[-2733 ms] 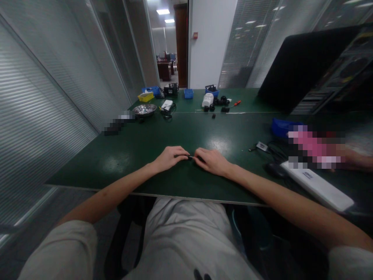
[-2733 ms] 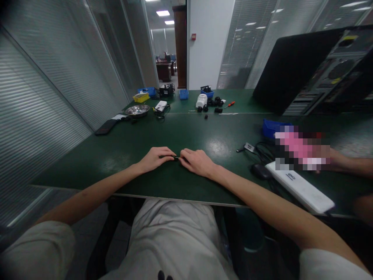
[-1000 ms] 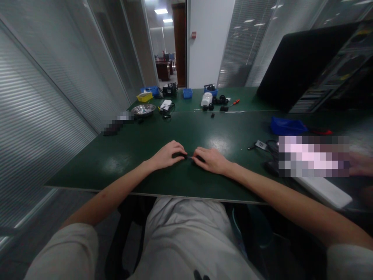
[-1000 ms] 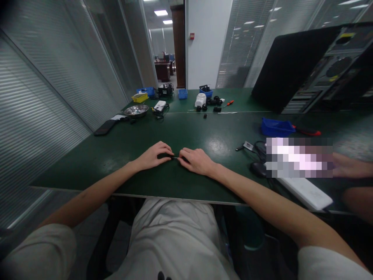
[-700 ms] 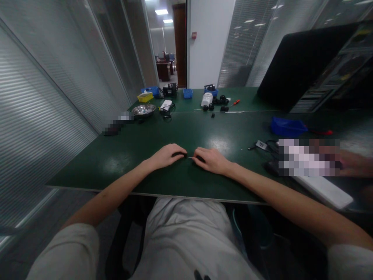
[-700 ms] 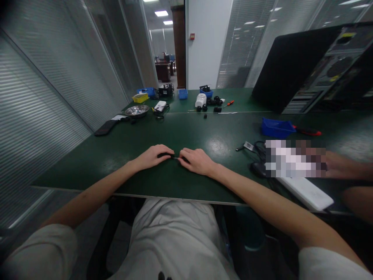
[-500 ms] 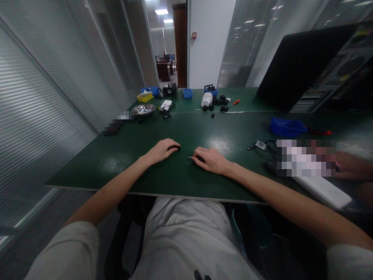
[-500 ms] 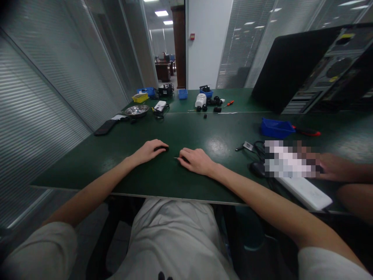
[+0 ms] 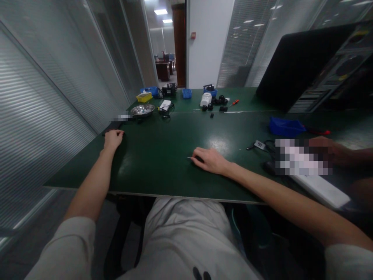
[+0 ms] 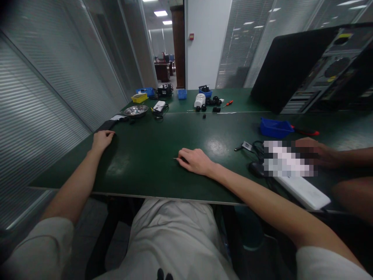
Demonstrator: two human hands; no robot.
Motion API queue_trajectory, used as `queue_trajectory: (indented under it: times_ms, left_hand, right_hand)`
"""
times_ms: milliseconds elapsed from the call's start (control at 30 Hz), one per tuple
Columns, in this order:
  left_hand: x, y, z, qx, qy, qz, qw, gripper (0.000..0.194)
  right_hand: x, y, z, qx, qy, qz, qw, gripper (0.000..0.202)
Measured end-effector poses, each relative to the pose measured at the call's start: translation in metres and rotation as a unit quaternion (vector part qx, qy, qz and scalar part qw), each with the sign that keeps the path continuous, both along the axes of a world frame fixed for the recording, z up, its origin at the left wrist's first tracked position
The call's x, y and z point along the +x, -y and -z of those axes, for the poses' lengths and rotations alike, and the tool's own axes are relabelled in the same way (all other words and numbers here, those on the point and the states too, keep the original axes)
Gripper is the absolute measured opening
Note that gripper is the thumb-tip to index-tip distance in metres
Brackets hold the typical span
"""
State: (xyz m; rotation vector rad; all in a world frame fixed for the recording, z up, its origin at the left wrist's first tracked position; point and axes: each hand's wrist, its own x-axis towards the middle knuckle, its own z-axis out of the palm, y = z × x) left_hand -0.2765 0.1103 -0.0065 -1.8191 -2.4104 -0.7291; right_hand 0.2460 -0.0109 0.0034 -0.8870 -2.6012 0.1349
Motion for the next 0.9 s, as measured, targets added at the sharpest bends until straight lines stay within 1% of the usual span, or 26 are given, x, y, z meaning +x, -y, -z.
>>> queue_trajectory:
  times_ms: [133,267,467,733,900]
  left_hand:
    - [-0.001,-0.002,0.004,0.034,0.013,-0.018,0.999,0.036]
    - [-0.005,-0.001,0.008,0.055,-0.006,-0.03,0.998,0.036]
    - [-0.005,0.0,0.007,0.064,0.027,-0.063,0.996,0.036]
    - [-0.013,-0.005,0.012,0.092,0.063,-0.06,0.992,0.03]
    - [-0.02,-0.007,0.014,0.088,0.08,-0.055,0.991,0.025]
  right_hand:
    - [0.0,0.0,0.0,-0.002,0.004,-0.002,1.0,0.026]
    - [0.0,-0.001,0.001,0.005,0.006,-0.004,1.0,0.025]
    - [0.0,-0.001,0.002,0.003,0.001,-0.003,1.0,0.025]
    - [0.0,-0.001,0.001,0.009,0.005,-0.005,1.0,0.026]
    - [0.0,-0.001,-0.001,0.006,0.012,-0.006,1.0,0.026]
